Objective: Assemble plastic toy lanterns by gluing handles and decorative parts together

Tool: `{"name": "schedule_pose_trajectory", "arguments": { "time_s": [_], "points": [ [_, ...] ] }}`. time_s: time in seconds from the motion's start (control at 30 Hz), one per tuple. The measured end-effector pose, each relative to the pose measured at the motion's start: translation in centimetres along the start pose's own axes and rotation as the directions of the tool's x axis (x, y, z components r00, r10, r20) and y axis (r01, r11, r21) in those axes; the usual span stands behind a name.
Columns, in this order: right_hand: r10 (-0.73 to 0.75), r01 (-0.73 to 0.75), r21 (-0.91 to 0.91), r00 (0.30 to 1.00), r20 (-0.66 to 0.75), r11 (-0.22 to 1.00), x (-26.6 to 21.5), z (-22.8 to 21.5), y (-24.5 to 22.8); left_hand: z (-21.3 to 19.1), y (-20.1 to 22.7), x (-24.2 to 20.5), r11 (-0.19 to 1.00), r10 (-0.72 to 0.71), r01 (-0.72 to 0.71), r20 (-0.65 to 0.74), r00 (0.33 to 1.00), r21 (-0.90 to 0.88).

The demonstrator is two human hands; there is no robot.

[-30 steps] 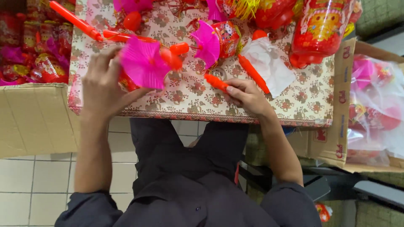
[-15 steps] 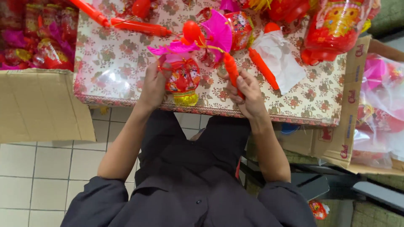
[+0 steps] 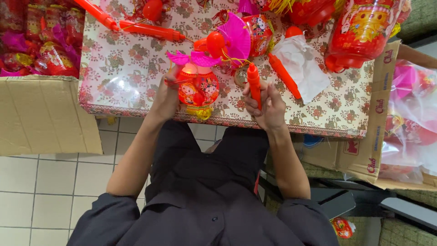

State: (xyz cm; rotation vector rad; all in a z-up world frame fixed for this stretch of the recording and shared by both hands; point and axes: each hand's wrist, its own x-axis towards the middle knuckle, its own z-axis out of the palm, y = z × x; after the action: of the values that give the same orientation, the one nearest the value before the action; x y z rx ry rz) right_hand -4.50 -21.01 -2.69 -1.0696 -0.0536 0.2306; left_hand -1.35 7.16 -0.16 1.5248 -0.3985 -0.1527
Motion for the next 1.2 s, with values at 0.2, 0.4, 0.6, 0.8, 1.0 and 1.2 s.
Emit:
{"name": "schedule_pose_trajectory", "arguments": {
  "time_s": [0.2, 0.4, 0.6, 0.8, 1.0, 1.2],
  "points": [
    [-0.012, 0.011, -0.1, 1.0, -0.008, 0.995, 0.0, 0.1, 0.0, -0.2, 0.0, 1.0, 1.0, 0.012, -0.012, 0.013, 1.0, 0.004],
    [-0.012, 0.008, -0.103, 0.999, -0.045, 0.995, 0.0, 0.4, -0.1, -0.5, -1.6, 1.3, 0.996, 0.087, -0.087, 0.009, 0.996, 0.03],
    [0.014, -0.013, 0.016, 1.0, -0.02, 1.0, -0.1, -0.6, 0.3, -0.5, -1.9, 1.3, 0.996, 0.084, -0.085, 0.01, 0.996, 0.029],
    [-0.038, 0.038, -0.079, 0.999, -0.002, 0.996, -0.4, 0.5, -0.3, -0.6, -2.3, 1.2, 0.996, 0.082, -0.083, 0.016, 0.996, 0.028],
    [-0.053, 0.053, -0.065, 0.999, 0.003, 0.996, -0.3, 0.2, 0.0, -0.6, -2.6, 1.3, 0.996, 0.081, -0.082, 0.018, 0.997, 0.029],
    [-0.087, 0.087, -0.109, 0.996, 0.003, 0.99, -0.4, 0.9, -0.4, -0.7, -2.9, 1.2, 0.996, 0.079, -0.079, 0.021, 0.997, 0.028]
  ]
}}
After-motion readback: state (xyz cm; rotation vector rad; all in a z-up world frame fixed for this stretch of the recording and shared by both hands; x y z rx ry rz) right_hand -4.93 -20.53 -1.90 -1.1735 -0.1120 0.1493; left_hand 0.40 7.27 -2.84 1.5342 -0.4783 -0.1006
